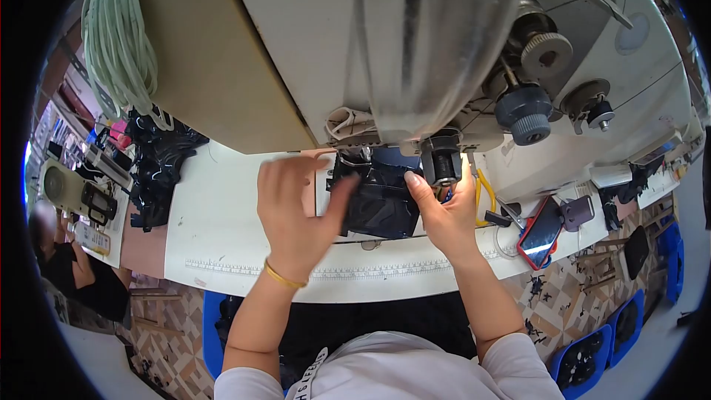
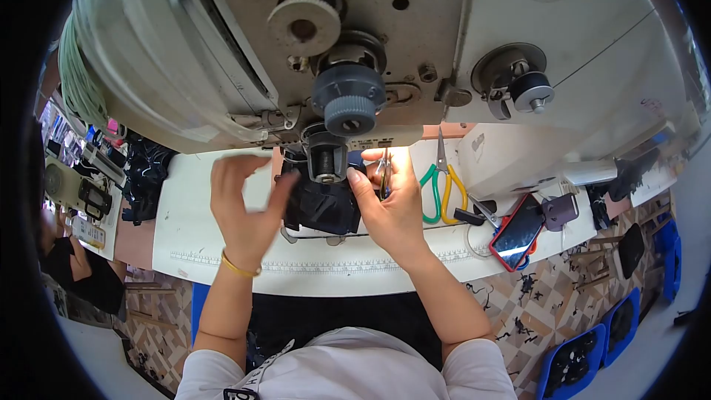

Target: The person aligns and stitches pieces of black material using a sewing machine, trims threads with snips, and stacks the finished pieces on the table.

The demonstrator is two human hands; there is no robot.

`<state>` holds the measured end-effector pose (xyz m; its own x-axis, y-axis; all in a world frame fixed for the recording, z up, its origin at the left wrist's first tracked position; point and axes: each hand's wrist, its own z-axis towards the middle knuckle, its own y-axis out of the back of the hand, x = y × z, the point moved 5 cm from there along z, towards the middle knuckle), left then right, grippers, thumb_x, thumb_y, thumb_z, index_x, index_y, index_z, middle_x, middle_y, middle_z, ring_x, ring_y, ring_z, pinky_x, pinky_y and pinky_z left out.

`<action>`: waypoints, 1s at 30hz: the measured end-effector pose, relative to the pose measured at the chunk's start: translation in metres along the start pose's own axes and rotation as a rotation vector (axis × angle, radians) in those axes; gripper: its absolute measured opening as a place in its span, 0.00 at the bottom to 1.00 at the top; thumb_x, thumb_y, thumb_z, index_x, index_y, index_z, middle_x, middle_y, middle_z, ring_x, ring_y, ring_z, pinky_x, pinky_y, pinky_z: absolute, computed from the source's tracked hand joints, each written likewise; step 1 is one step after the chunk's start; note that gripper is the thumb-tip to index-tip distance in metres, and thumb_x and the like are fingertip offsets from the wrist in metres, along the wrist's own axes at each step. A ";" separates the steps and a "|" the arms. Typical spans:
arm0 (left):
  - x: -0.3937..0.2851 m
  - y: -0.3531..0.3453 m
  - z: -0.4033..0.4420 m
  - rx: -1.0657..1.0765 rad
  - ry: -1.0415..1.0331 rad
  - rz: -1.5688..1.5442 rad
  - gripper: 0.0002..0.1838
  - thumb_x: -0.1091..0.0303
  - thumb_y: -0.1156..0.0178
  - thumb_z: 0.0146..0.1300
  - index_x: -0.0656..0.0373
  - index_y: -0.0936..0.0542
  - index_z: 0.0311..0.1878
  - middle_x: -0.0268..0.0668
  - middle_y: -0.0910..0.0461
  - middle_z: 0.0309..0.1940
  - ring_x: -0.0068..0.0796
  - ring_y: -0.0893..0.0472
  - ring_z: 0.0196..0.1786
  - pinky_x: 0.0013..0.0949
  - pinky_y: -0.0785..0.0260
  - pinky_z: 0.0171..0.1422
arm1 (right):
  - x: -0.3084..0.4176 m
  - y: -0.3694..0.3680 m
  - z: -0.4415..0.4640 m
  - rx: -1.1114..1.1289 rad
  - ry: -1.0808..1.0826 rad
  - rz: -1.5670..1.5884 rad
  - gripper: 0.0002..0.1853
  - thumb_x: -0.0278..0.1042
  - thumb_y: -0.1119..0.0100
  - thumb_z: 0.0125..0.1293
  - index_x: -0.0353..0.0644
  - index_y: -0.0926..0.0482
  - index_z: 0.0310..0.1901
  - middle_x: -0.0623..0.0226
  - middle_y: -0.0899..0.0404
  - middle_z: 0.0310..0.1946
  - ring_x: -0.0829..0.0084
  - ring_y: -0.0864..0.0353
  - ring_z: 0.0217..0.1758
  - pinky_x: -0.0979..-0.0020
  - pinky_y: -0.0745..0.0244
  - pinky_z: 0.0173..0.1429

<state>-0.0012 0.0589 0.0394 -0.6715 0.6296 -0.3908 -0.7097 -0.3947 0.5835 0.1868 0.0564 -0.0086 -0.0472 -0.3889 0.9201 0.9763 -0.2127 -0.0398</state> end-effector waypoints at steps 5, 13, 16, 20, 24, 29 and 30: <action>-0.049 -0.034 -0.028 0.034 -0.350 0.376 0.32 0.58 0.30 0.41 0.59 0.21 0.53 0.36 0.23 0.50 0.39 0.25 0.50 0.43 0.34 0.50 | 0.007 -0.002 -0.002 0.002 -0.005 0.017 0.12 0.28 0.40 0.66 0.40 0.31 0.47 0.74 0.26 0.24 0.86 0.30 0.26 0.79 0.33 0.31; -0.032 -0.019 -0.016 0.063 -0.478 0.242 0.27 0.71 0.37 0.38 0.55 0.17 0.49 0.33 0.20 0.44 0.37 0.25 0.49 0.42 0.34 0.52 | 0.035 0.039 0.024 0.047 0.721 -0.945 0.15 0.22 0.33 0.45 0.45 0.19 0.37 0.70 0.26 0.23 0.69 0.23 0.28 0.68 0.26 0.31; -0.030 -0.013 -0.011 0.106 -0.500 0.206 0.27 0.70 0.37 0.38 0.54 0.17 0.48 0.33 0.20 0.45 0.37 0.25 0.50 0.42 0.34 0.51 | 0.032 0.040 0.026 0.129 0.775 -1.062 0.23 0.24 0.32 0.34 0.54 0.15 0.39 0.75 0.25 0.24 0.69 0.24 0.31 0.67 0.24 0.33; -0.026 -0.011 -0.008 0.148 -0.527 0.192 0.28 0.71 0.38 0.36 0.53 0.17 0.49 0.32 0.20 0.46 0.37 0.24 0.49 0.42 0.33 0.52 | 0.032 0.036 0.029 0.268 0.796 -1.151 0.24 0.25 0.32 0.34 0.55 0.16 0.40 0.79 0.22 0.28 0.71 0.24 0.30 0.69 0.26 0.32; -0.017 -0.005 -0.005 0.178 -0.559 0.156 0.31 0.71 0.39 0.33 0.50 0.17 0.50 0.30 0.20 0.48 0.37 0.24 0.48 0.41 0.32 0.51 | 0.041 0.030 0.022 0.258 0.859 -1.082 0.22 0.23 0.34 0.38 0.53 0.18 0.40 0.79 0.19 0.32 0.72 0.24 0.29 0.70 0.27 0.32; -0.006 -0.005 -0.004 0.160 -0.616 0.157 0.32 0.73 0.41 0.35 0.48 0.17 0.52 0.27 0.20 0.50 0.37 0.25 0.48 0.39 0.30 0.50 | 0.051 0.026 0.016 0.262 0.931 -1.073 0.16 0.26 0.35 0.45 0.50 0.19 0.40 0.79 0.21 0.33 0.75 0.23 0.31 0.72 0.29 0.31; -0.005 -0.004 -0.004 0.158 -0.609 0.135 0.31 0.75 0.41 0.38 0.49 0.18 0.52 0.27 0.20 0.50 0.37 0.25 0.48 0.39 0.28 0.52 | 0.051 0.025 0.013 0.271 0.935 -1.081 0.16 0.26 0.35 0.45 0.50 0.19 0.39 0.79 0.22 0.33 0.75 0.23 0.31 0.72 0.29 0.31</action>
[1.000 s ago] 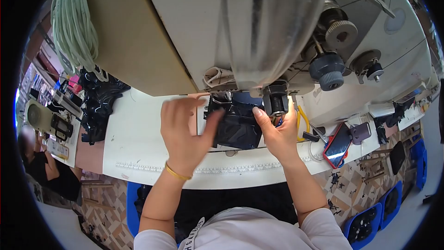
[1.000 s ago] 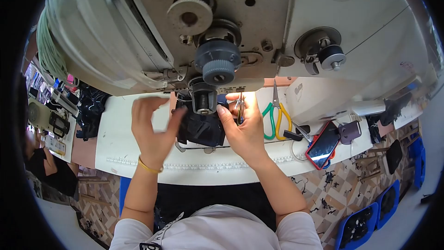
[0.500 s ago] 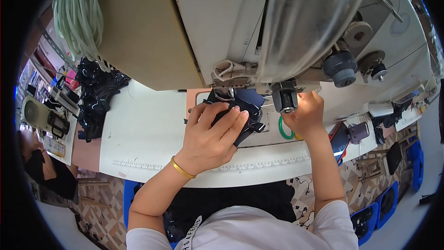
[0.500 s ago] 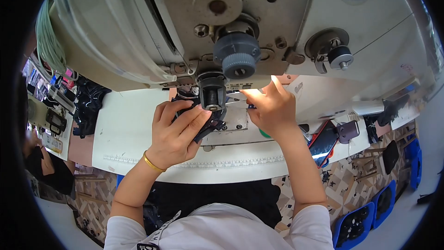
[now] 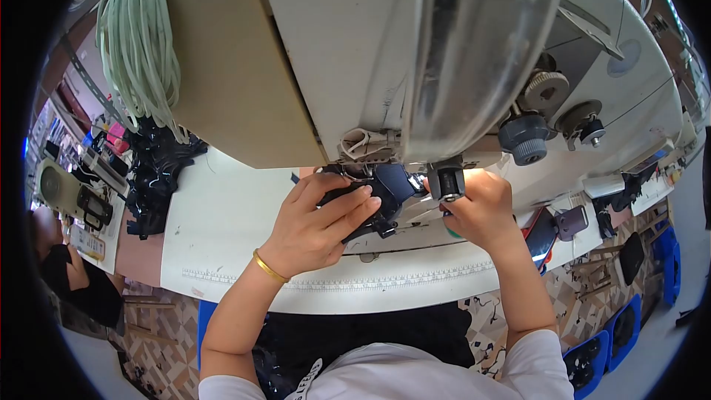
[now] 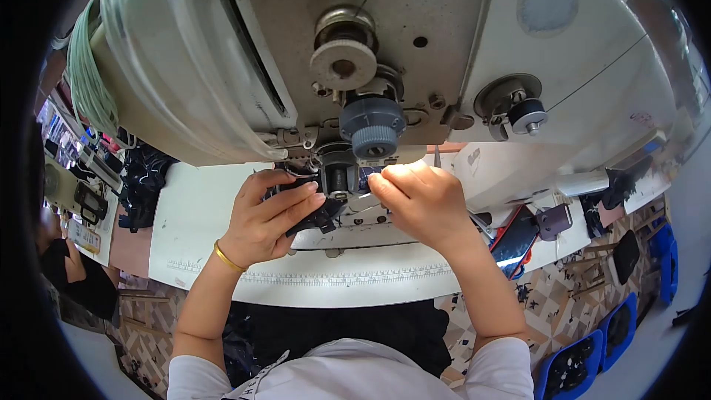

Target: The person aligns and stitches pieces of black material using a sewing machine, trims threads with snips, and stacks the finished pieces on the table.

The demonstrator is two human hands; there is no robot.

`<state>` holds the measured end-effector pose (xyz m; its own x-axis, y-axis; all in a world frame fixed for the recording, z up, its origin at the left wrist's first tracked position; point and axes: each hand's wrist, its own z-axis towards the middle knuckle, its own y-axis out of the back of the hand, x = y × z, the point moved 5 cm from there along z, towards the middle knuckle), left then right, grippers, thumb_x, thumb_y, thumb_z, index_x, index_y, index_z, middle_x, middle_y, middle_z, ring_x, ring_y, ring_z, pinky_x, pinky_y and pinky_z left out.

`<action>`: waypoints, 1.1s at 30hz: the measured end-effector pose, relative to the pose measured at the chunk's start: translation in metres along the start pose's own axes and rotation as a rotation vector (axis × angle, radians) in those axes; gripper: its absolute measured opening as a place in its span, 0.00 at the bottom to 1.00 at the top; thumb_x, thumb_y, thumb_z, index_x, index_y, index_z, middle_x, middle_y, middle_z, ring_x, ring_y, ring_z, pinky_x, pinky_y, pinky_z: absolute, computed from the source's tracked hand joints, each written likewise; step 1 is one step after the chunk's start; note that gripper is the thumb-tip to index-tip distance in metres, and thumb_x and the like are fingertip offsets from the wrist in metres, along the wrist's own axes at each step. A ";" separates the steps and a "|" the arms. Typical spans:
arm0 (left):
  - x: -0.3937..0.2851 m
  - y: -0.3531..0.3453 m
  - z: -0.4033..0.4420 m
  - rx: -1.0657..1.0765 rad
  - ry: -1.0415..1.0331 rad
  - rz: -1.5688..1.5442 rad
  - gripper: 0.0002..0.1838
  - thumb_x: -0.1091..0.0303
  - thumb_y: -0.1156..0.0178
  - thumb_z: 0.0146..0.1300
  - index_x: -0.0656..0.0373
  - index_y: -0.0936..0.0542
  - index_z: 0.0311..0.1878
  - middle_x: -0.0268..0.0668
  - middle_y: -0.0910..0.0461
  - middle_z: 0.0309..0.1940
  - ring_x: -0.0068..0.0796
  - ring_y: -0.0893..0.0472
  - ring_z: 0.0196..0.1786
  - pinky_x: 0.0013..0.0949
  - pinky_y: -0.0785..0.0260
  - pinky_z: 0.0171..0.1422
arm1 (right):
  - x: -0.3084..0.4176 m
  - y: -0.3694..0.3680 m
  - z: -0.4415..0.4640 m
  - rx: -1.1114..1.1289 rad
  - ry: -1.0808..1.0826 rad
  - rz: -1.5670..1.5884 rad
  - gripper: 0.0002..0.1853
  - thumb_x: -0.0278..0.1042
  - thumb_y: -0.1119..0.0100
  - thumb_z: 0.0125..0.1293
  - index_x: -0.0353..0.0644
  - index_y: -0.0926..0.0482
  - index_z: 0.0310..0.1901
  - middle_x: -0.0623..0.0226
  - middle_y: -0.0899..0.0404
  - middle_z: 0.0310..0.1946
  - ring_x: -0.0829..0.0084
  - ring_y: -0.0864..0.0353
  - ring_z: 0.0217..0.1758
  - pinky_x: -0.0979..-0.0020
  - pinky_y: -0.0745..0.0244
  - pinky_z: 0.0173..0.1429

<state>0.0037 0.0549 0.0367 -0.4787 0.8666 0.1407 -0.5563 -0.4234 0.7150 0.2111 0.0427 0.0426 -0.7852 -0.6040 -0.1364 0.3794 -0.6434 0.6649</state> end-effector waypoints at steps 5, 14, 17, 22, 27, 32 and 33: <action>0.002 -0.002 0.001 -0.019 -0.042 0.018 0.28 0.75 0.40 0.39 0.50 0.18 0.51 0.29 0.20 0.48 0.39 0.24 0.48 0.39 0.26 0.54 | 0.008 0.002 0.001 -0.004 0.028 -0.041 0.15 0.28 0.35 0.45 0.49 0.19 0.38 0.78 0.25 0.33 0.76 0.23 0.34 0.73 0.29 0.31; -0.008 -0.013 -0.001 -0.238 -0.004 0.129 0.24 0.78 0.40 0.36 0.57 0.17 0.44 0.35 0.20 0.41 0.38 0.23 0.42 0.37 0.25 0.43 | 0.016 0.002 0.001 -0.003 0.023 -0.043 0.15 0.29 0.35 0.45 0.47 0.18 0.38 0.76 0.25 0.34 0.73 0.21 0.40 0.72 0.26 0.34; -0.007 -0.012 0.000 -0.267 0.049 0.088 0.23 0.79 0.40 0.34 0.59 0.17 0.41 0.35 0.20 0.37 0.38 0.23 0.39 0.35 0.27 0.41 | 0.019 0.006 0.005 -0.007 0.035 -0.065 0.13 0.29 0.35 0.46 0.48 0.19 0.37 0.77 0.26 0.34 0.74 0.22 0.39 0.73 0.26 0.35; 0.001 -0.012 0.001 -0.300 0.145 -0.064 0.23 0.80 0.41 0.32 0.58 0.16 0.40 0.33 0.20 0.34 0.36 0.23 0.38 0.34 0.26 0.40 | 0.016 0.001 0.013 0.005 0.058 -0.009 0.21 0.25 0.35 0.39 0.52 0.18 0.41 0.81 0.20 0.39 0.75 0.21 0.34 0.72 0.26 0.32; 0.005 -0.013 -0.002 -0.308 0.231 -0.161 0.24 0.82 0.40 0.32 0.58 0.16 0.40 0.35 0.19 0.34 0.38 0.23 0.38 0.35 0.26 0.44 | 0.016 0.001 0.017 0.011 0.072 0.022 0.10 0.28 0.38 0.49 0.49 0.21 0.36 0.79 0.20 0.40 0.77 0.22 0.33 0.74 0.25 0.33; 0.001 -0.014 -0.001 -0.305 0.189 -0.111 0.26 0.81 0.38 0.31 0.57 0.17 0.42 0.34 0.20 0.35 0.37 0.23 0.39 0.37 0.27 0.44 | 0.016 0.001 0.019 0.031 0.067 0.041 0.09 0.27 0.39 0.48 0.48 0.22 0.34 0.78 0.23 0.35 0.76 0.21 0.33 0.74 0.25 0.31; -0.002 -0.016 0.000 -0.307 0.152 -0.059 0.26 0.79 0.37 0.32 0.57 0.17 0.42 0.33 0.20 0.34 0.37 0.23 0.38 0.36 0.27 0.42 | 0.016 0.001 0.020 0.026 0.067 0.046 0.09 0.27 0.39 0.47 0.48 0.23 0.33 0.77 0.23 0.34 0.76 0.21 0.33 0.74 0.26 0.31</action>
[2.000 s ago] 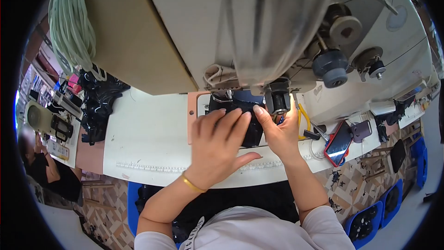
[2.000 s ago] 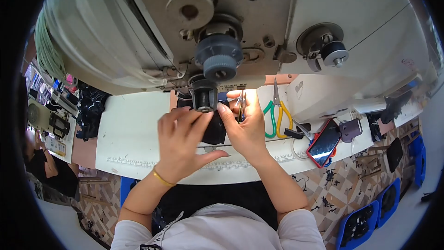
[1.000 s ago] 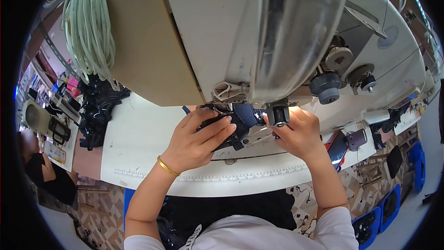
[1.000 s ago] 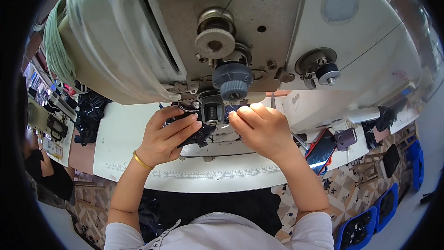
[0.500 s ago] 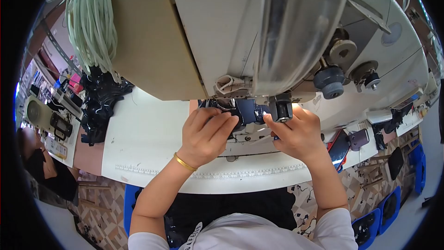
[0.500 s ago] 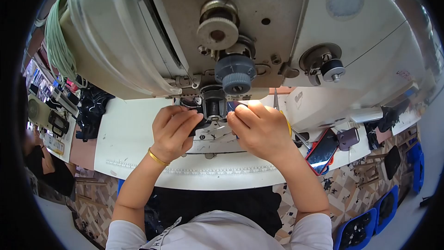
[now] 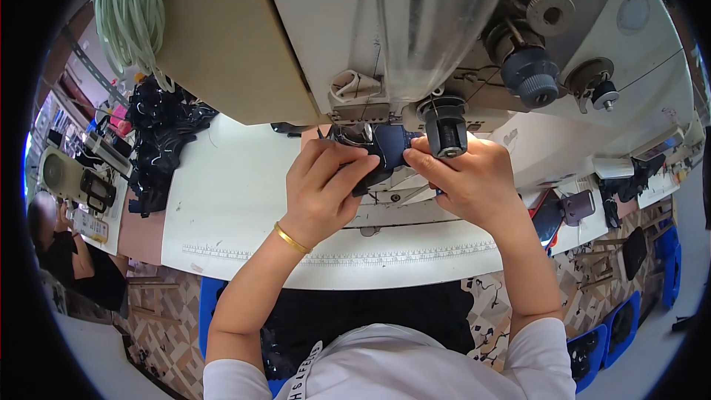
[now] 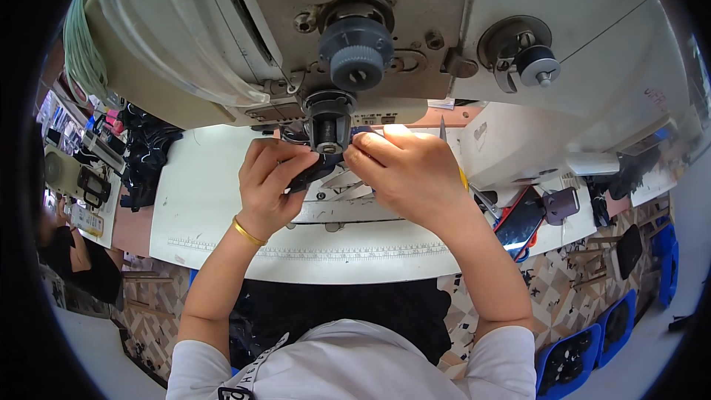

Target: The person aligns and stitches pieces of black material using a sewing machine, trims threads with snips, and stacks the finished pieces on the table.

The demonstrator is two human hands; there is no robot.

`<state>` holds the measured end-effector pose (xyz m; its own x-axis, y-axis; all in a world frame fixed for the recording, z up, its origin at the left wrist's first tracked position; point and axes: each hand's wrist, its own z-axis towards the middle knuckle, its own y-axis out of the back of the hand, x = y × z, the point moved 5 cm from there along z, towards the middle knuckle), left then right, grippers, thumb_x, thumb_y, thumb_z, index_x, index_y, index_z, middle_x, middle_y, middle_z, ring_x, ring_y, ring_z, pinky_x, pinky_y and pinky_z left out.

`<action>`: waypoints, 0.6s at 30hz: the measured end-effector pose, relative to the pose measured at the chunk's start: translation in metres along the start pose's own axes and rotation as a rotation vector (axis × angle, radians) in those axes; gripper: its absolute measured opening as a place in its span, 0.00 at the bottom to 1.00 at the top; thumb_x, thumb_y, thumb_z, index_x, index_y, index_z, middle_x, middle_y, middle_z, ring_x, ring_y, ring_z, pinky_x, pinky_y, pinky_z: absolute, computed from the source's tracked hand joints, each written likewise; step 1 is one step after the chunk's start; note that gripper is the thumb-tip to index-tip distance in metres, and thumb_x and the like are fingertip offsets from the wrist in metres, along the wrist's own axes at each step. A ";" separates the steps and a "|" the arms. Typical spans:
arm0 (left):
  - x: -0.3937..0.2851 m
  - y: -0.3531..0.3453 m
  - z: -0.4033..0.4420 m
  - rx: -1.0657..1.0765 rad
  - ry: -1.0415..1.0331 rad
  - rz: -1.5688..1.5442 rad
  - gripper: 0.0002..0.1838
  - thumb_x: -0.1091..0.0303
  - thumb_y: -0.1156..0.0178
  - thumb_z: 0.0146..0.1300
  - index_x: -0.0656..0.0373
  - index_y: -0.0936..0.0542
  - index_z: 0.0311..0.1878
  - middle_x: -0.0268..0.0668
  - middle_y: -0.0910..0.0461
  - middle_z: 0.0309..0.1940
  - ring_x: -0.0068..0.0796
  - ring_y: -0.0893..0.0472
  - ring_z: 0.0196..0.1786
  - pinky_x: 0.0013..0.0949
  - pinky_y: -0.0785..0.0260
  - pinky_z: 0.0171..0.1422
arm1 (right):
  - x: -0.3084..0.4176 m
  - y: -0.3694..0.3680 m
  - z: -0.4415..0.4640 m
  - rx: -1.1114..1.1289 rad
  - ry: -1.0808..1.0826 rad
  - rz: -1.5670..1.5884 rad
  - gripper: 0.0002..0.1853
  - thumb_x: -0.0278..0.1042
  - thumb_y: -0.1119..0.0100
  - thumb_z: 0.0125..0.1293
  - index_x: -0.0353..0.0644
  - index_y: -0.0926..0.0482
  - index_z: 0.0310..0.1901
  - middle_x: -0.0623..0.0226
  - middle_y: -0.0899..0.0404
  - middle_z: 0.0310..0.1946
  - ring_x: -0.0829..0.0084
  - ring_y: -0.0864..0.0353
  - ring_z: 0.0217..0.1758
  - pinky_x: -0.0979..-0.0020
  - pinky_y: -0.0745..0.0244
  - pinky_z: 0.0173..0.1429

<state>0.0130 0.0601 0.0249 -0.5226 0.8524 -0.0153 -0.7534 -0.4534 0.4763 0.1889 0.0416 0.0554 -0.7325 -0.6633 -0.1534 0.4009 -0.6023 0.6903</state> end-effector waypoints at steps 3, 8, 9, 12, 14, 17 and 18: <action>-0.005 -0.002 0.000 -0.005 -0.072 0.076 0.24 0.77 0.35 0.32 0.56 0.17 0.41 0.32 0.20 0.34 0.34 0.23 0.38 0.35 0.28 0.39 | 0.000 0.000 0.000 -0.002 -0.003 0.013 0.09 0.26 0.39 0.46 0.48 0.23 0.32 0.77 0.24 0.33 0.76 0.22 0.32 0.73 0.26 0.31; -0.008 -0.002 0.000 -0.035 -0.141 0.117 0.20 0.76 0.36 0.36 0.57 0.17 0.39 0.32 0.20 0.34 0.33 0.23 0.36 0.33 0.30 0.38 | 0.000 -0.002 0.000 0.015 -0.006 0.026 0.10 0.26 0.39 0.45 0.47 0.23 0.32 0.77 0.26 0.31 0.75 0.24 0.29 0.72 0.27 0.29; -0.008 -0.002 -0.001 -0.033 -0.153 0.121 0.20 0.76 0.35 0.36 0.57 0.17 0.40 0.32 0.19 0.34 0.34 0.23 0.36 0.34 0.30 0.38 | -0.001 -0.002 0.000 0.017 -0.007 0.027 0.10 0.26 0.39 0.45 0.47 0.23 0.32 0.77 0.26 0.30 0.75 0.24 0.29 0.72 0.27 0.29; -0.010 -0.001 0.000 -0.037 -0.177 0.139 0.20 0.76 0.35 0.38 0.56 0.17 0.40 0.32 0.19 0.35 0.34 0.23 0.36 0.34 0.31 0.37 | 0.002 -0.001 0.001 0.017 -0.005 0.041 0.10 0.25 0.39 0.44 0.48 0.23 0.31 0.77 0.28 0.28 0.75 0.25 0.29 0.72 0.28 0.28; -0.010 0.001 0.001 -0.033 -0.183 0.141 0.19 0.76 0.35 0.39 0.55 0.17 0.40 0.32 0.18 0.35 0.33 0.23 0.36 0.34 0.31 0.36 | 0.004 -0.001 0.001 0.020 -0.010 0.051 0.11 0.25 0.39 0.43 0.48 0.23 0.32 0.77 0.28 0.29 0.74 0.25 0.28 0.71 0.28 0.28; -0.008 0.002 0.003 -0.022 -0.188 0.126 0.18 0.76 0.34 0.39 0.55 0.17 0.40 0.30 0.18 0.35 0.33 0.23 0.36 0.33 0.32 0.35 | 0.007 0.000 0.001 0.056 0.012 0.004 0.16 0.25 0.38 0.40 0.49 0.19 0.35 0.79 0.25 0.34 0.76 0.22 0.31 0.73 0.27 0.29; -0.007 0.003 0.003 -0.021 -0.196 0.122 0.18 0.76 0.34 0.39 0.55 0.17 0.39 0.30 0.18 0.35 0.32 0.23 0.36 0.33 0.32 0.35 | 0.008 0.001 0.002 0.033 0.016 0.012 0.11 0.26 0.40 0.43 0.47 0.21 0.32 0.77 0.29 0.30 0.76 0.25 0.29 0.72 0.28 0.28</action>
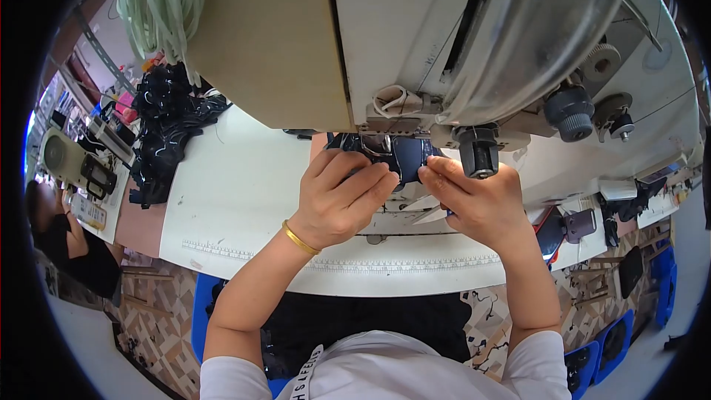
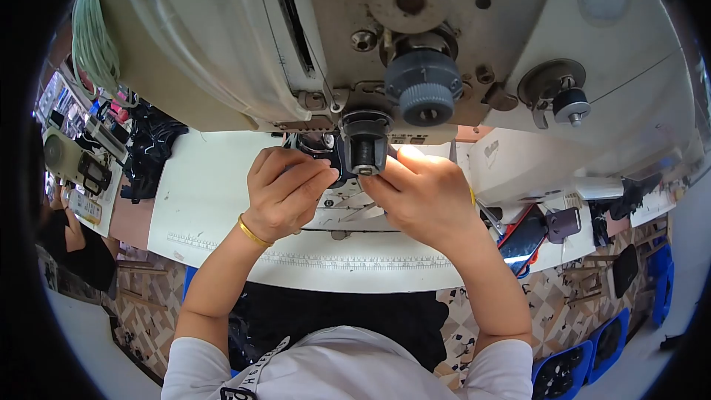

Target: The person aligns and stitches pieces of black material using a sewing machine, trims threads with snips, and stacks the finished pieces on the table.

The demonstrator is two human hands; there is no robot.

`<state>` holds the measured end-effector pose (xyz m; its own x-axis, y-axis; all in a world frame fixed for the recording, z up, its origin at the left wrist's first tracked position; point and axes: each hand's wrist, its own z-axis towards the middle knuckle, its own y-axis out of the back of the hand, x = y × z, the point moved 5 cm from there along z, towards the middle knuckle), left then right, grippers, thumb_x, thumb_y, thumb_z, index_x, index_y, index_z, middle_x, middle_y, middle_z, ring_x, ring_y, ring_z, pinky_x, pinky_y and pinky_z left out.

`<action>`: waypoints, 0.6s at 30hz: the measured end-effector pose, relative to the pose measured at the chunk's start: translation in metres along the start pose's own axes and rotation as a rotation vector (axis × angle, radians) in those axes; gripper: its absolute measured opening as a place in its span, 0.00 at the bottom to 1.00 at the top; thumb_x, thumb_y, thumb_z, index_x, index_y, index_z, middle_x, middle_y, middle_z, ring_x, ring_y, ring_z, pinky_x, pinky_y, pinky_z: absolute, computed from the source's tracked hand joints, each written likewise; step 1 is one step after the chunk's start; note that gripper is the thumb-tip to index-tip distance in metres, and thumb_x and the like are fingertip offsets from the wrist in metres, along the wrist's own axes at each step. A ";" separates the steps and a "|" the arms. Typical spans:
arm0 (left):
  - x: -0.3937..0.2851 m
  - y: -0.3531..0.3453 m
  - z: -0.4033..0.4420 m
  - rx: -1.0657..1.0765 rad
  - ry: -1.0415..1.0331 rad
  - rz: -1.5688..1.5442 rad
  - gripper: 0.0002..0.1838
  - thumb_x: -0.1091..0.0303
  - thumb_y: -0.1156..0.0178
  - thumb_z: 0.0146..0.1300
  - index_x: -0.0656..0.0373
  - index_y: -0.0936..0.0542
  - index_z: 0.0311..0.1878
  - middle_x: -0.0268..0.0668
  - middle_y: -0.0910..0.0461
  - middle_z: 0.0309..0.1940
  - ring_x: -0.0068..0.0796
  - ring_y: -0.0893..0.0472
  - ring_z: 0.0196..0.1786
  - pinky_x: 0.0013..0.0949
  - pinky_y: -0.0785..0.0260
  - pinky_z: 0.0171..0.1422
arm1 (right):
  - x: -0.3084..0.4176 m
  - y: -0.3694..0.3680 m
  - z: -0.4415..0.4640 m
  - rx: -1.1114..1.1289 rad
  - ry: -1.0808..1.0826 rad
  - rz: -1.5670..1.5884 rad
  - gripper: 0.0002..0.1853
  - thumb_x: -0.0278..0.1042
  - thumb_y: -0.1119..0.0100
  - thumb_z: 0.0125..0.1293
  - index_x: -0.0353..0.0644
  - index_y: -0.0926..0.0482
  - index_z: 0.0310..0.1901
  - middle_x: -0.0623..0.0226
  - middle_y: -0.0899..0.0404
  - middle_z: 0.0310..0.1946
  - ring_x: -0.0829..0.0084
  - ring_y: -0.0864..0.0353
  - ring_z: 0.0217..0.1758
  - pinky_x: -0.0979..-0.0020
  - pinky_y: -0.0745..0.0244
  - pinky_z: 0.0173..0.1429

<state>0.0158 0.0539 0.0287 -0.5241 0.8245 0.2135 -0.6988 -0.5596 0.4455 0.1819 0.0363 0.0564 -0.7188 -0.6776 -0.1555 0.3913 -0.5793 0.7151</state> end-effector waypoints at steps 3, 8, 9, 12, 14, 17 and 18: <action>0.003 0.000 0.002 -0.007 -0.013 -0.014 0.14 0.74 0.35 0.41 0.55 0.17 0.36 0.29 0.19 0.34 0.31 0.24 0.35 0.33 0.32 0.38 | 0.000 -0.002 -0.002 -0.019 0.011 0.005 0.10 0.26 0.40 0.43 0.48 0.20 0.32 0.77 0.29 0.30 0.76 0.25 0.28 0.73 0.29 0.27; 0.016 -0.002 0.000 -0.030 0.000 -0.053 0.13 0.74 0.34 0.42 0.55 0.18 0.36 0.29 0.21 0.32 0.31 0.24 0.35 0.35 0.31 0.38 | 0.004 -0.010 -0.002 -0.046 0.020 -0.057 0.08 0.28 0.40 0.43 0.49 0.22 0.28 0.76 0.31 0.29 0.76 0.27 0.28 0.73 0.31 0.25; 0.019 -0.004 0.000 -0.048 -0.001 -0.066 0.14 0.75 0.34 0.42 0.55 0.18 0.36 0.28 0.21 0.32 0.32 0.24 0.35 0.35 0.31 0.38 | 0.004 -0.014 -0.002 -0.079 0.035 -0.049 0.06 0.30 0.40 0.42 0.49 0.24 0.27 0.75 0.33 0.29 0.76 0.28 0.28 0.73 0.32 0.25; 0.024 -0.007 -0.003 -0.075 -0.016 -0.081 0.17 0.77 0.33 0.41 0.54 0.18 0.39 0.28 0.22 0.30 0.32 0.24 0.34 0.35 0.31 0.36 | 0.004 -0.014 0.000 -0.069 0.028 -0.061 0.08 0.30 0.40 0.42 0.50 0.22 0.29 0.74 0.32 0.30 0.76 0.27 0.29 0.73 0.31 0.25; 0.024 -0.006 -0.004 -0.074 -0.007 -0.083 0.16 0.77 0.33 0.42 0.54 0.18 0.38 0.27 0.22 0.30 0.32 0.24 0.34 0.35 0.31 0.36 | 0.006 -0.016 -0.001 -0.053 0.013 -0.061 0.10 0.29 0.39 0.43 0.49 0.20 0.31 0.74 0.31 0.30 0.76 0.26 0.29 0.73 0.31 0.25; 0.025 -0.006 -0.006 -0.086 -0.034 -0.069 0.16 0.76 0.33 0.41 0.54 0.18 0.38 0.27 0.22 0.31 0.31 0.25 0.34 0.34 0.31 0.36 | 0.007 -0.015 0.000 -0.048 -0.005 -0.051 0.12 0.29 0.38 0.44 0.49 0.18 0.34 0.73 0.30 0.31 0.75 0.25 0.29 0.72 0.30 0.25; 0.025 -0.006 -0.005 -0.083 -0.048 -0.065 0.16 0.76 0.33 0.40 0.54 0.18 0.38 0.28 0.22 0.31 0.30 0.25 0.34 0.34 0.31 0.36 | 0.007 -0.015 0.000 -0.050 -0.014 -0.047 0.13 0.28 0.38 0.44 0.49 0.18 0.35 0.73 0.30 0.31 0.75 0.24 0.29 0.72 0.30 0.25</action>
<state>0.0041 0.0772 0.0268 -0.4541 0.8611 0.2287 -0.7696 -0.5084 0.3863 0.1707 0.0402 0.0444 -0.7446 -0.6433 -0.1782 0.3851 -0.6321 0.6724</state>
